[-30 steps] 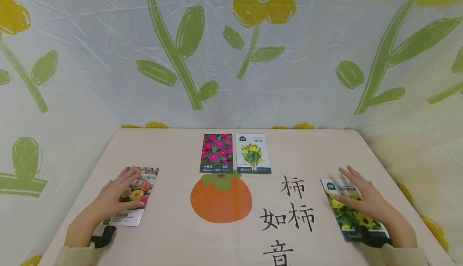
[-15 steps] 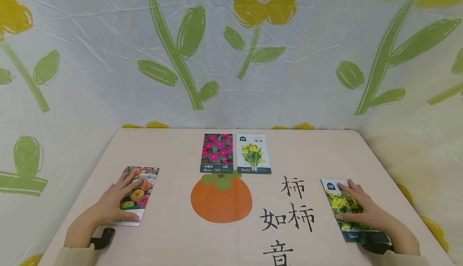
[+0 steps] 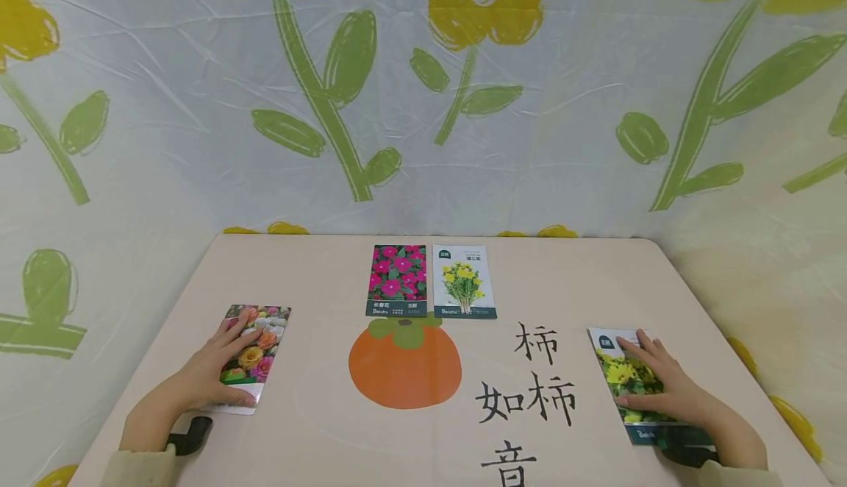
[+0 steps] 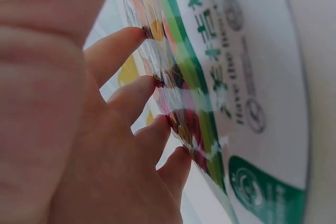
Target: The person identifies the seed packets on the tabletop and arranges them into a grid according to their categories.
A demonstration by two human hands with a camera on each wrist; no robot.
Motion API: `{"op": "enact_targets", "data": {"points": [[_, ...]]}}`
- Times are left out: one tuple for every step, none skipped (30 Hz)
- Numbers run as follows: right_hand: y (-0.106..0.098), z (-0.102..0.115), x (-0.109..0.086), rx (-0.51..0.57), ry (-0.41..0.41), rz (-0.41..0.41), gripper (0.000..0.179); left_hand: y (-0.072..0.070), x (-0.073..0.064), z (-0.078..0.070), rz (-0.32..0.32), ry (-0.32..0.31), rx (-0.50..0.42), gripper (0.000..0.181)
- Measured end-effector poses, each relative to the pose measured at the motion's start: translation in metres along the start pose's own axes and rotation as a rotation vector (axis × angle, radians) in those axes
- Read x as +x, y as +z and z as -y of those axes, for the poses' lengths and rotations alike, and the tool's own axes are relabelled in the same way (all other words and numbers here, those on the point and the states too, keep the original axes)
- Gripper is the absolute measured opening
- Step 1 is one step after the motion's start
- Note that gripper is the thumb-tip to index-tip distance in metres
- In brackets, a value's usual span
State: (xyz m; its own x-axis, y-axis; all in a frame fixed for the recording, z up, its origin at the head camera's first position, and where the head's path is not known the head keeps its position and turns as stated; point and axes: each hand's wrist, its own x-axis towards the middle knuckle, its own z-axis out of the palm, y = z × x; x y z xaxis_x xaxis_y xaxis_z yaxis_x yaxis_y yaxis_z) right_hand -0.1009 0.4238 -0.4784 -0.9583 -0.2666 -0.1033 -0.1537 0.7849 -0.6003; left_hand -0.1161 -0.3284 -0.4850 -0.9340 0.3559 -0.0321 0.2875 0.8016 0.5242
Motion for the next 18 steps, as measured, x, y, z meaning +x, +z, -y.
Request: {"op": "enact_targets", "data": {"points": [[0.0, 0.0, 0.0, 0.0, -0.001, -0.001, 0.098, 0.0, 0.0, -0.001, 0.002, -0.004, 0.005, 0.111], [0.0, 0.0, 0.0, 0.002, -0.002, -0.003, 0.099, -0.001, 0.0, -0.002, 0.007, -0.01, 0.01, 0.111], [0.0, 0.0, 0.0, 0.006, -0.006, -0.005, 0.098, -0.001, 0.0, -0.002, 0.012, -0.017, 0.018, 0.112], [0.0, 0.0, 0.0, 0.009, -0.008, -0.006, 0.098, -0.001, 0.0, -0.003, 0.016, -0.024, 0.027, 0.113], [0.0, 0.0, 0.0, 0.012, -0.01, -0.008, 0.098, -0.002, 0.0, -0.004, 0.021, -0.033, 0.035, 0.114], [0.0, 0.0, 0.0, 0.013, -0.012, -0.009, 0.098, -0.002, 0.001, -0.004, 0.026, -0.041, 0.044, 0.115], [0.0, 0.001, 0.0, 0.016, -0.014, -0.01, 0.098, -0.002, 0.001, -0.005, 0.031, -0.049, 0.053, 0.116], [0.0, 0.001, -0.001, 0.018, -0.015, -0.011, 0.098, -0.003, 0.002, -0.005, 0.039, -0.058, 0.063, 0.117], [0.0, 0.001, -0.001, 0.018, -0.016, -0.011, 0.098, -0.003, 0.002, -0.006, 0.044, -0.066, 0.071, 0.118], [0.0, 0.001, -0.001, 0.018, -0.016, -0.011, 0.098, -0.003, 0.003, -0.006, 0.051, -0.071, 0.08, 0.119], [0.0, 0.001, -0.001, 0.018, -0.016, -0.012, 0.098, -0.003, 0.003, -0.007, 0.056, -0.074, 0.09, 0.119], [0.0, 0.001, -0.001, 0.018, -0.018, -0.013, 0.098, -0.004, 0.003, -0.008, 0.06, -0.076, 0.104, 0.12], [0.001, 0.002, -0.001, 0.019, -0.018, -0.013, 0.098, -0.004, 0.004, -0.009, 0.064, -0.079, 0.117, 0.12], [0.001, 0.002, -0.001, 0.019, -0.02, -0.014, 0.098, -0.004, 0.005, -0.01, 0.068, -0.082, 0.127, 0.12], [0.001, 0.002, -0.001, 0.018, -0.021, -0.014, 0.098, -0.005, 0.006, -0.011, 0.07, -0.085, 0.136, 0.12], [0.001, 0.001, -0.001, 0.018, -0.022, -0.015, 0.098, -0.005, 0.007, -0.013, 0.073, -0.087, 0.145, 0.121], [0.001, 0.001, -0.001, 0.017, -0.023, -0.015, 0.098, -0.006, 0.008, -0.014, 0.076, -0.093, 0.15, 0.121], [0.001, 0.001, -0.001, 0.015, -0.024, -0.016, 0.098, -0.007, 0.009, -0.015, 0.081, -0.101, 0.153, 0.122]]}}
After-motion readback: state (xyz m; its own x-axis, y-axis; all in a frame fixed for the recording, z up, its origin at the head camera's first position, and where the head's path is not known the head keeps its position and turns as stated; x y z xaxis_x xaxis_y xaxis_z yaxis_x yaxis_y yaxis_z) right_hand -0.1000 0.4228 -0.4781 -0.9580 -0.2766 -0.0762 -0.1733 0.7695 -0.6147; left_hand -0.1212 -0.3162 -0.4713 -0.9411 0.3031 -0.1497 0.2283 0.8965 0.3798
